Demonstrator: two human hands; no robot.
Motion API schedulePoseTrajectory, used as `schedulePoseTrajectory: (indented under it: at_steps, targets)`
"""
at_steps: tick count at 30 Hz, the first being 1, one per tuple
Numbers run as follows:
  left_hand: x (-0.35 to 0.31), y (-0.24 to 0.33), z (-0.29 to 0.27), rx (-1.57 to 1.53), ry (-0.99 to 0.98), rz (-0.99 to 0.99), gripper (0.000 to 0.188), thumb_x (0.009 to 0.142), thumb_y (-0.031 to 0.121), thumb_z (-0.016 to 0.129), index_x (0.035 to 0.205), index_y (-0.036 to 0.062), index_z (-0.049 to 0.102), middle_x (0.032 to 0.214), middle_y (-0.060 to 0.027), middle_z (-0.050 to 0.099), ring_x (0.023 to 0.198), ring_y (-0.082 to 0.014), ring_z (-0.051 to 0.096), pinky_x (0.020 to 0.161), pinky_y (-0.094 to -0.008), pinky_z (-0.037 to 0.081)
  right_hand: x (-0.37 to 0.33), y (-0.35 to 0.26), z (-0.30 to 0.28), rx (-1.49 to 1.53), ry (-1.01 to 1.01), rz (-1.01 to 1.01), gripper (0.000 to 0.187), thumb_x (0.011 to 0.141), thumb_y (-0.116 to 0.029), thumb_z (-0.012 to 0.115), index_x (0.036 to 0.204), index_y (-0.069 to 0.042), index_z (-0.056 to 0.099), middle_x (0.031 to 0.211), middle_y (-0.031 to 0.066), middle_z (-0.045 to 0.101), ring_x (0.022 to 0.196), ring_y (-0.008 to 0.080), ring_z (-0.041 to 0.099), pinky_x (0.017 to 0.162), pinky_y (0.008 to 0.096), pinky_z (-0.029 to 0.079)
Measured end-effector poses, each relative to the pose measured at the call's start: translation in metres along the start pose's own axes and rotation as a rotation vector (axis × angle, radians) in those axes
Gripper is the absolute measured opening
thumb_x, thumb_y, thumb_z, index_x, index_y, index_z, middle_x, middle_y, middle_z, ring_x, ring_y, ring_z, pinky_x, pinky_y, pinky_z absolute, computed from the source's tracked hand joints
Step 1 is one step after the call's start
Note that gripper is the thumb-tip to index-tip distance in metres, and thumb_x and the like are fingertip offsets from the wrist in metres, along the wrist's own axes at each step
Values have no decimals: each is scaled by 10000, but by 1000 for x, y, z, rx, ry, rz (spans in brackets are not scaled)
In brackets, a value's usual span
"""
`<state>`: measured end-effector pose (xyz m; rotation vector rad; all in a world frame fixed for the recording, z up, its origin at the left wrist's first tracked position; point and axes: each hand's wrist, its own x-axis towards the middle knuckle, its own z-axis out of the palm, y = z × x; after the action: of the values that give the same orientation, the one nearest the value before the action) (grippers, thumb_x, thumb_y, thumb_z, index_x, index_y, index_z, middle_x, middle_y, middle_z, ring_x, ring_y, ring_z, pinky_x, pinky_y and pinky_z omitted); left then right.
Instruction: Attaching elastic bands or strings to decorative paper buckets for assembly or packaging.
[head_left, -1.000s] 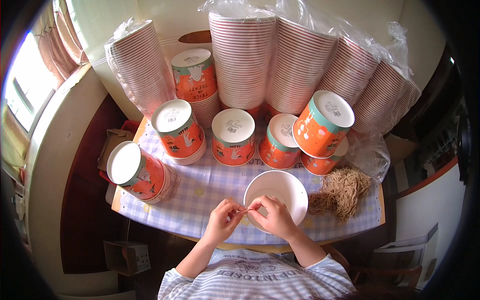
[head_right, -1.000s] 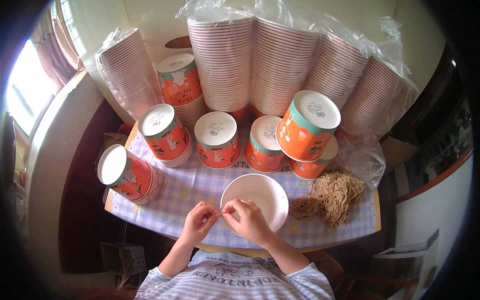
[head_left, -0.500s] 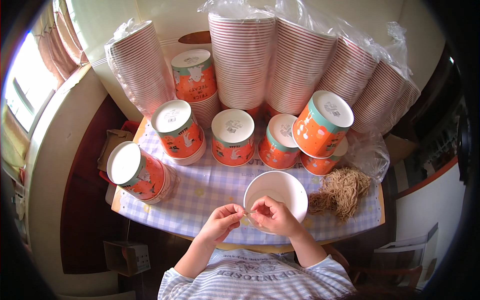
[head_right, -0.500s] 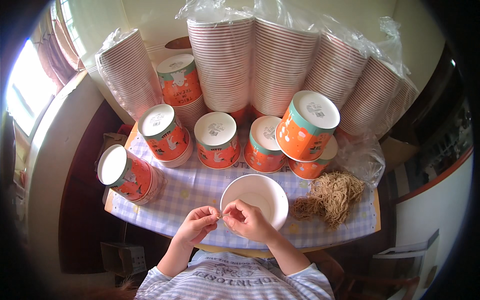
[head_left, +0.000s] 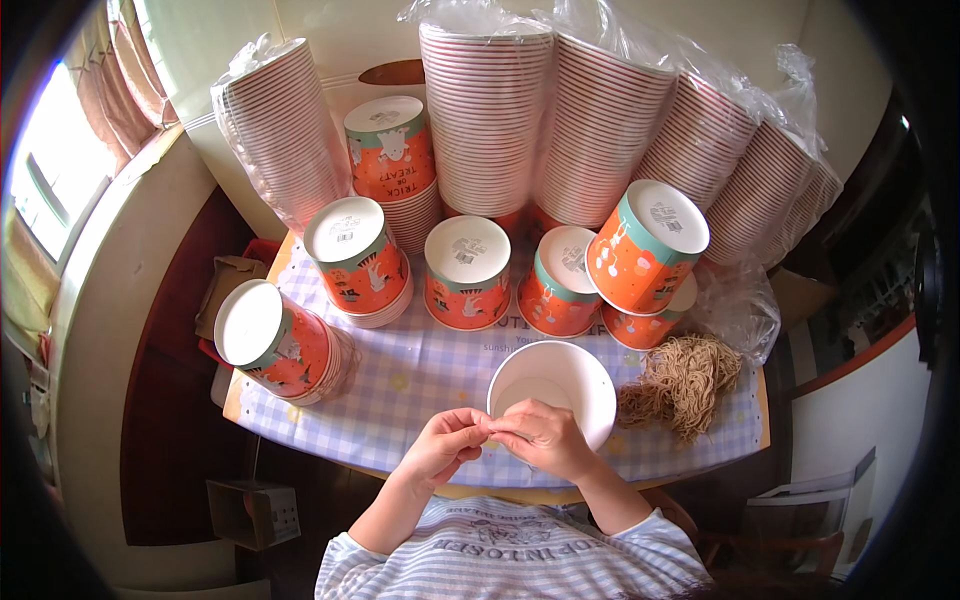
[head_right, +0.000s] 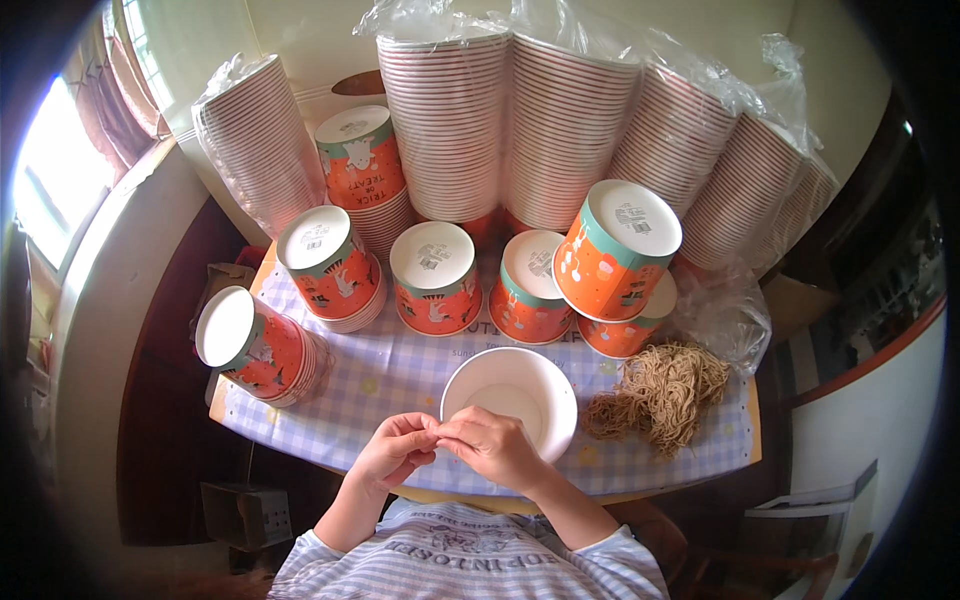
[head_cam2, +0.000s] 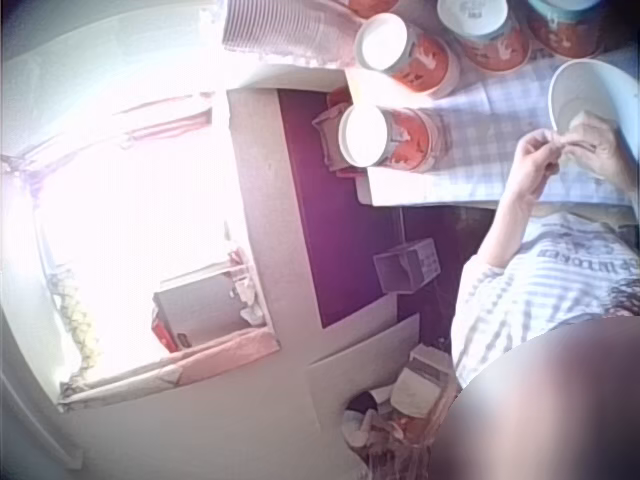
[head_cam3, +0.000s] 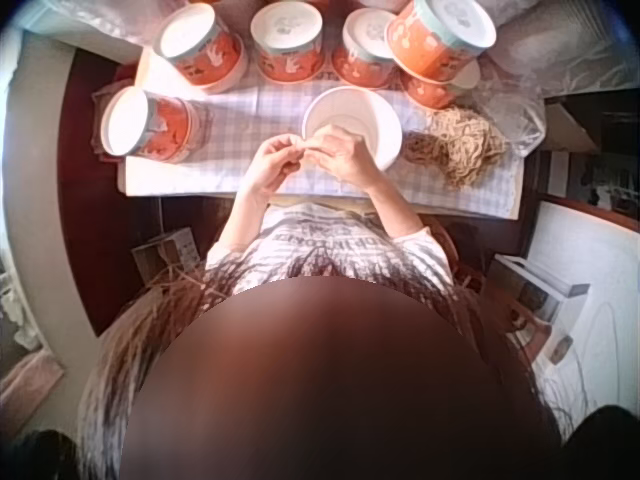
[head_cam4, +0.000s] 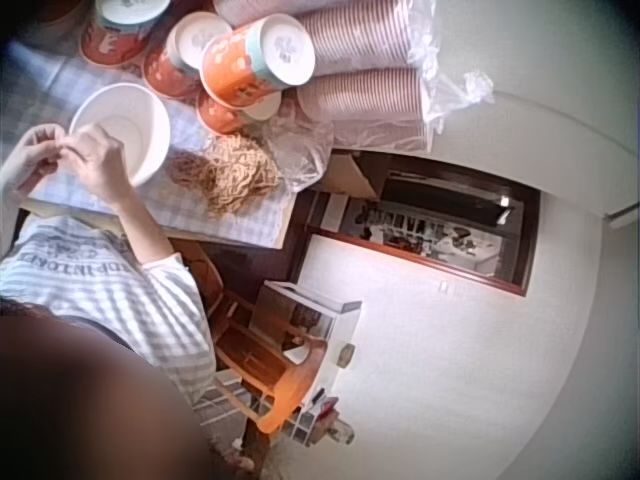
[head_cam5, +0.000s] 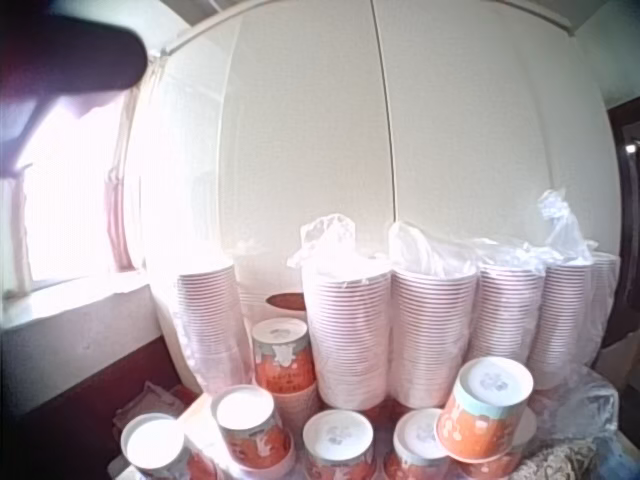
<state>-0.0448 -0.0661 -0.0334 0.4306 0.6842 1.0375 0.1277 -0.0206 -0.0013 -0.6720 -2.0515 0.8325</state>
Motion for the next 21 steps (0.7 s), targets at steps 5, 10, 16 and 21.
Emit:
schedulePoseTrajectory:
  at_steps: [5,10,16,21]
  targets:
    - [0,0,-2,-24,-15,-15,57,849,97,568,868,50,596,785,30,559,586,-18,408,487,-150,298,0,-1,-1,-53,-6,-55,202,661,9,698,835,-85,661,762,14,600,642,153,593,540,265,473]
    - [0,0,-1,-10,4,-16,68,853,94,560,882,48,602,777,35,559,582,-14,399,490,-147,295,0,1,0,-66,31,-72,164,669,15,688,805,-66,647,752,28,610,644,166,604,547,269,481]
    - [1,-7,2,580,122,393,98,794,42,605,891,28,608,816,34,510,622,-16,394,539,-157,309,0,3,1,-42,70,-22,103,721,-32,662,812,-51,617,762,39,607,652,191,618,542,284,495]
    - [-1,-4,13,869,131,567,127,748,38,650,871,36,617,808,19,497,629,-41,382,544,-176,319,1,2,2,-36,78,0,96,723,-27,660,803,-44,610,750,39,607,660,187,622,548,284,502]
